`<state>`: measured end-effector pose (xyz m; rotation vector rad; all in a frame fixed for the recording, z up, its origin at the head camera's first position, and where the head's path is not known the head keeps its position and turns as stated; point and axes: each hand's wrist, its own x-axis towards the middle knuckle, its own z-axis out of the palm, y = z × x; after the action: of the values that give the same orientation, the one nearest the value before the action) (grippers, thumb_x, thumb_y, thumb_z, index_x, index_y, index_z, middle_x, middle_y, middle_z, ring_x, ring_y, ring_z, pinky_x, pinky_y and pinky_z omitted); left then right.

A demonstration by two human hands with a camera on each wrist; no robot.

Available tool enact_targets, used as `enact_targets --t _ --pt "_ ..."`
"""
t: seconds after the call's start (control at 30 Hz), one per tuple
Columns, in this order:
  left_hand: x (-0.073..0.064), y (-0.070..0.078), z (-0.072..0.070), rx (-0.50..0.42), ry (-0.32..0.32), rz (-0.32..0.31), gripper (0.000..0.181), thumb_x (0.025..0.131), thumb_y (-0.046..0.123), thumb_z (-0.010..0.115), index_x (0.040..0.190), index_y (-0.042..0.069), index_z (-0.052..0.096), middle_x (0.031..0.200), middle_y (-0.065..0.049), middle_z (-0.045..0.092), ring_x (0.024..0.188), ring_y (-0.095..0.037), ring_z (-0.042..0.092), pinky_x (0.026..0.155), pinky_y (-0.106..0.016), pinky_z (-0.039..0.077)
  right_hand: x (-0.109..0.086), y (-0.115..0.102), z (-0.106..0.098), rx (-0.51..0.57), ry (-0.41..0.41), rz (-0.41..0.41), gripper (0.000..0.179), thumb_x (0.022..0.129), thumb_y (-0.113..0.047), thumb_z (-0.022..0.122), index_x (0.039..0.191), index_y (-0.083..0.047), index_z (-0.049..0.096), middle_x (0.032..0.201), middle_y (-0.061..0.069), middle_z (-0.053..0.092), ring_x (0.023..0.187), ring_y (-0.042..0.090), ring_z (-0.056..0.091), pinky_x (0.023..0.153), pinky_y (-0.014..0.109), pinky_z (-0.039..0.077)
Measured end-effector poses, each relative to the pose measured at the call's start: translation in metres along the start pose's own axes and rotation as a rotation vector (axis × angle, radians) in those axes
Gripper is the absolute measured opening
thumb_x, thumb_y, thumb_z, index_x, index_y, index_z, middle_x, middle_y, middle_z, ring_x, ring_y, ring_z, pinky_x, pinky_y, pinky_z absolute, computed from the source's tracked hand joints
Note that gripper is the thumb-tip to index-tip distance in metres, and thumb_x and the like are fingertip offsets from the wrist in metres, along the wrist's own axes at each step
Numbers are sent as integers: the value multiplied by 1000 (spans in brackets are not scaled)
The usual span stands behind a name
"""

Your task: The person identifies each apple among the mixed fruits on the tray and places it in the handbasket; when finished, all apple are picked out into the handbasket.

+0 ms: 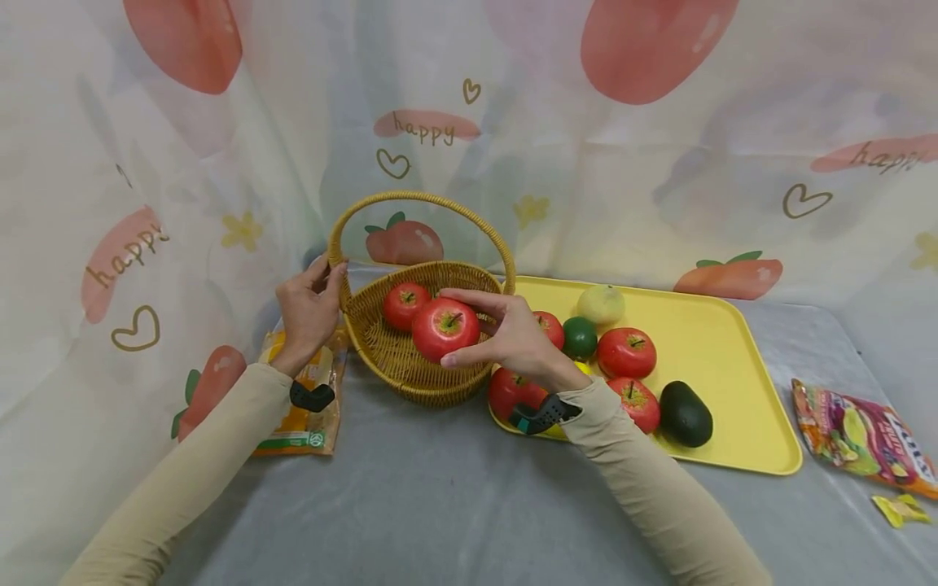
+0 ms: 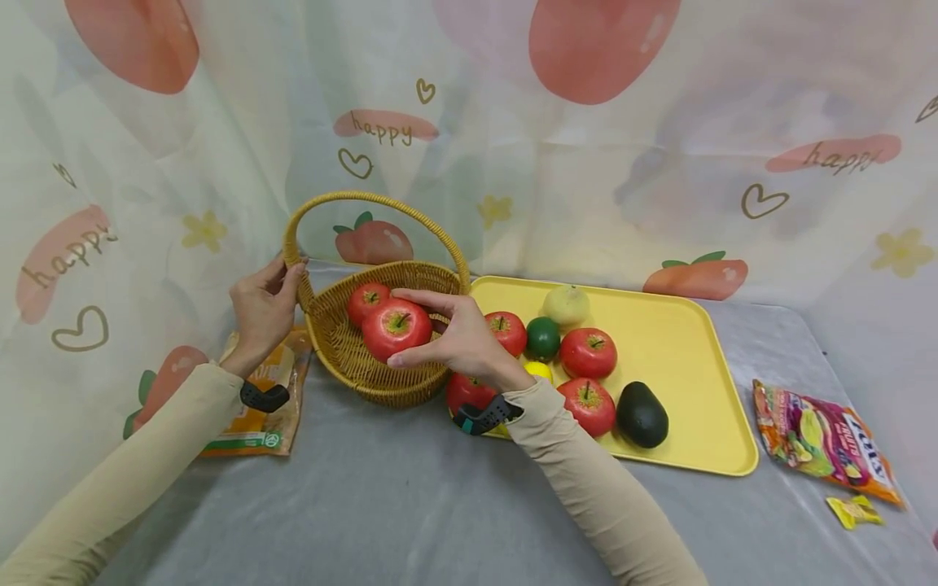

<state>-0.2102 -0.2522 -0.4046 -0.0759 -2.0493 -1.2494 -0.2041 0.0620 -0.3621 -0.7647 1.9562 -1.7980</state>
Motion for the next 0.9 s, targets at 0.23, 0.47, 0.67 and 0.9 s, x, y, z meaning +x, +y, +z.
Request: enact_targets --t 0.23,0.47,0.67,0.9 --pt "1 -2 -1 28 -6 -3 33 107 17 67 138 8 71 120 -19 78 97 -39 79 80 -3 51 25 9 11 54 7 -26 77 80 3 90 149 -18 63 151 3 58 130 27 62 103 37 59" --pt "1 -3 0 39 -9 -10 33 106 19 68 137 8 73 119 -18 79 95 -37 79 79 -3 51 45 15 12 5 83 9 81 79 1 91 152 -14 60 148 3 59 129 27 60 100 38 60" --pt "1 -5 0 8 5 14 31 106 17 68 135 7 74 118 -19 79 95 -40 79 79 -3 51 59 16 11 -64 135 51 85 76 -1 94 153 -14 59 146 4 59 129 26 60 106 43 57" --pt "2 -5 1 20 10 18 29 105 15 69 133 8 76 116 -19 79 96 -42 79 80 -2 50 71 15 15 -169 234 155 88 72 -2 95 151 -17 61 144 5 63 126 27 61 107 45 56"
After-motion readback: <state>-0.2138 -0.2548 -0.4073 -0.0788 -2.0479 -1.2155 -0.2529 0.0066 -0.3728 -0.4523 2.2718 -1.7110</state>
